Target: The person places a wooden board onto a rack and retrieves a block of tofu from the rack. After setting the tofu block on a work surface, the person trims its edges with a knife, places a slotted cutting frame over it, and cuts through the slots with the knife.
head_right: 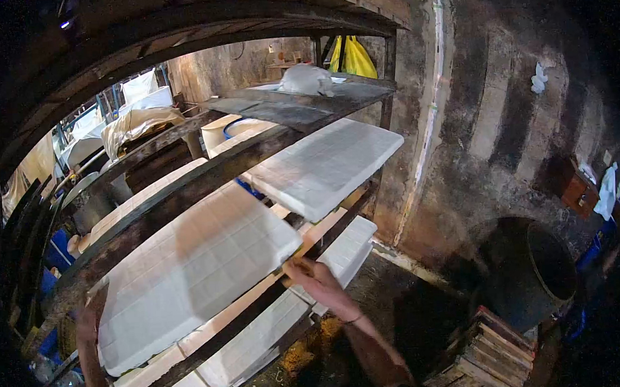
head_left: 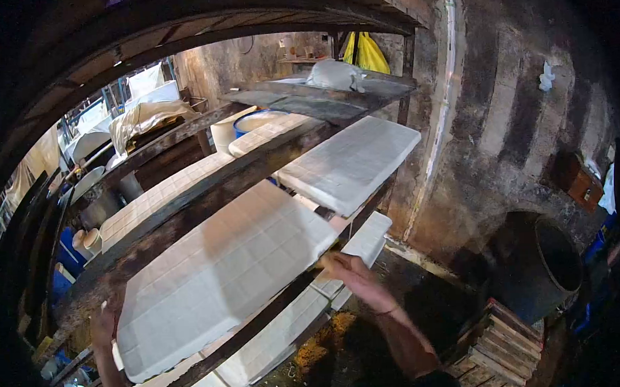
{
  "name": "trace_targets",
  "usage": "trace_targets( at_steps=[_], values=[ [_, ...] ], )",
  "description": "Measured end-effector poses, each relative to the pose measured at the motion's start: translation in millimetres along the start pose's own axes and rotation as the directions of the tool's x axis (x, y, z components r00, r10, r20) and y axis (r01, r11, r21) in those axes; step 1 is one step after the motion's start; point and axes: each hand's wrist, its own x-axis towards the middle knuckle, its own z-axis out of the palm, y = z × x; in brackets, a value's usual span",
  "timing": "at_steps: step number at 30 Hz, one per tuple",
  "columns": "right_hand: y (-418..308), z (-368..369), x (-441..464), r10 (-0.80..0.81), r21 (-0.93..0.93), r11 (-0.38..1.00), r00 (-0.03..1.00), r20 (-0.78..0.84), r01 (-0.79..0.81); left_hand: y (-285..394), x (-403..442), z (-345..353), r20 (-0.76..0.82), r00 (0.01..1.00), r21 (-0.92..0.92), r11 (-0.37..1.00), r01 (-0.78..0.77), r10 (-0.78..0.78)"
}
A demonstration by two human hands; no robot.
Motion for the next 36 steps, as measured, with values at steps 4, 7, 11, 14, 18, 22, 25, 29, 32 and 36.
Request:
trace_targets(
  at_steps=[4, 7, 11, 14, 18, 22, 25, 29, 32, 36],
  values=[
    [-54, -117, 59, -0.282, -0.71, 0.668, 0.959, 0.037, 0.224, 69, -41, 221, -0.477, 0.84, 0.869, 0.281, 0.407, 0.259],
    [-106, -171, 145, -0.447, -0.785, 0.426, 0.859, 0.249, 0.449, 49, -49, 336, -0.321, 0.859, 0.83, 0.556, 0.052, 0.399],
    [-91, -209, 284, -0.426, -0.685, 0.197, 0.691, 0.585, 0.701, 20, 12, 506, 0.297, 0.913, 0.763, 0.506, -0.403, 0.279],
    [-44, -225, 329, -0.171, -0.752, -0.001, 0.741, 0.649, 0.659, -1, 73, 589, 0.431, 0.861, 0.702, 0.5, -0.508, 0.271],
    [-46, -226, 310, -0.242, -0.755, -0.01, 0.731, 0.638, 0.655, -50, 156, 607, 0.489, 0.866, 0.817, 0.293, -0.496, 0.104],
    [-75, -222, 306, -0.13, -0.729, 0.051, 0.728, 0.673, 0.683, -112, 218, 588, 0.406, 0.914, 0.894, 0.218, -0.392, -0.022],
    [-90, -231, 342, 0.021, -0.698, 0.35, 0.74, 0.672, 0.624, -115, 219, 591, 0.288, 0.94, 0.955, 0.123, -0.269, -0.181],
    [-51, -267, 395, -0.281, -0.637, 0.154, 0.651, 0.705, 0.756, -114, 230, 581, 0.212, 0.964, 0.977, 0.059, -0.205, -0.16],
    [-71, -264, 415, 0.033, -0.697, 0.172, 0.703, 0.71, 0.696, -129, 257, 546, 0.062, 0.988, 0.992, 0.116, -0.045, -0.143],
    [-91, -269, 484, -0.181, -0.612, 0.428, 0.726, 0.663, 0.665, -105, 297, 538, -0.178, 0.948, 0.938, 0.247, 0.245, -0.262]
  ],
)
